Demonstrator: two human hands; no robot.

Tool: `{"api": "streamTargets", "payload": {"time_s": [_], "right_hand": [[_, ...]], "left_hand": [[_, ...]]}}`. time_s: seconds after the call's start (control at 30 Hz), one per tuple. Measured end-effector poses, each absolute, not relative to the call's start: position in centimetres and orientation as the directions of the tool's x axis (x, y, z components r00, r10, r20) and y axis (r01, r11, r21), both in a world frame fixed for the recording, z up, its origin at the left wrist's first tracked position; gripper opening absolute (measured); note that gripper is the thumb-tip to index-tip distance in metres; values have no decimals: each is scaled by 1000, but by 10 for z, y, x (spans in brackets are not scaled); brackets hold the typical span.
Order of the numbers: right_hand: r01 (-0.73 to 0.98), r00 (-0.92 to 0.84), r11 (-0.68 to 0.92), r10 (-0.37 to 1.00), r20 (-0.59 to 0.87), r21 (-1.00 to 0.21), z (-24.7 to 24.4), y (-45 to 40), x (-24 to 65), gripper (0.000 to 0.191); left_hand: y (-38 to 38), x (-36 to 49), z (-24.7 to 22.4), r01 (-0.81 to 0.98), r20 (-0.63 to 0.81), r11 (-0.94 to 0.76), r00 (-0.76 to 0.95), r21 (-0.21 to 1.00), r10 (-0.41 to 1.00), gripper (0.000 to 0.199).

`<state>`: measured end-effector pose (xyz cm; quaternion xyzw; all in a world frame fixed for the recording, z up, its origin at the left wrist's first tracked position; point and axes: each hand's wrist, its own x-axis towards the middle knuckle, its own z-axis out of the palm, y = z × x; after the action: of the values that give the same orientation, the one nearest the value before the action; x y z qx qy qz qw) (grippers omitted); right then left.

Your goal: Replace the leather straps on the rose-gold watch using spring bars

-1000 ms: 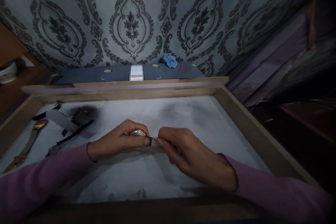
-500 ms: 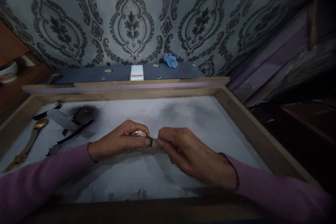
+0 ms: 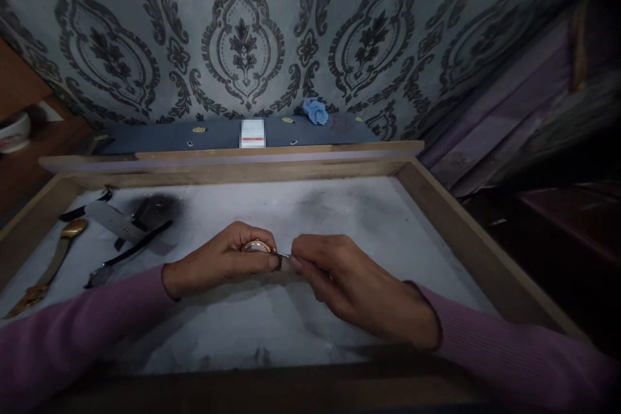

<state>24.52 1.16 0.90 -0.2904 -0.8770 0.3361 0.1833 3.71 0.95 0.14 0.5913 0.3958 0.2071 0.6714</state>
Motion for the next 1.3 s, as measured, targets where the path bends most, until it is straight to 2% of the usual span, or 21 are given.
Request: {"api": "streamTargets", "payload": {"time_s": [0.47, 0.87, 1.3], "right_hand": [[388, -750, 555, 654, 98, -736, 13, 10, 244, 27], [380, -763, 601, 634, 130, -703, 12, 11, 245, 27], [397, -795, 639, 599, 102, -659, 11, 11, 247, 26]], "left_hand": [[8, 37, 2, 185, -296, 231, 594, 955, 748, 25], [8, 38, 2, 174, -284, 224, 613, 959, 738, 26], [6, 39, 0, 218, -293, 199, 631, 956, 719, 23]]}}
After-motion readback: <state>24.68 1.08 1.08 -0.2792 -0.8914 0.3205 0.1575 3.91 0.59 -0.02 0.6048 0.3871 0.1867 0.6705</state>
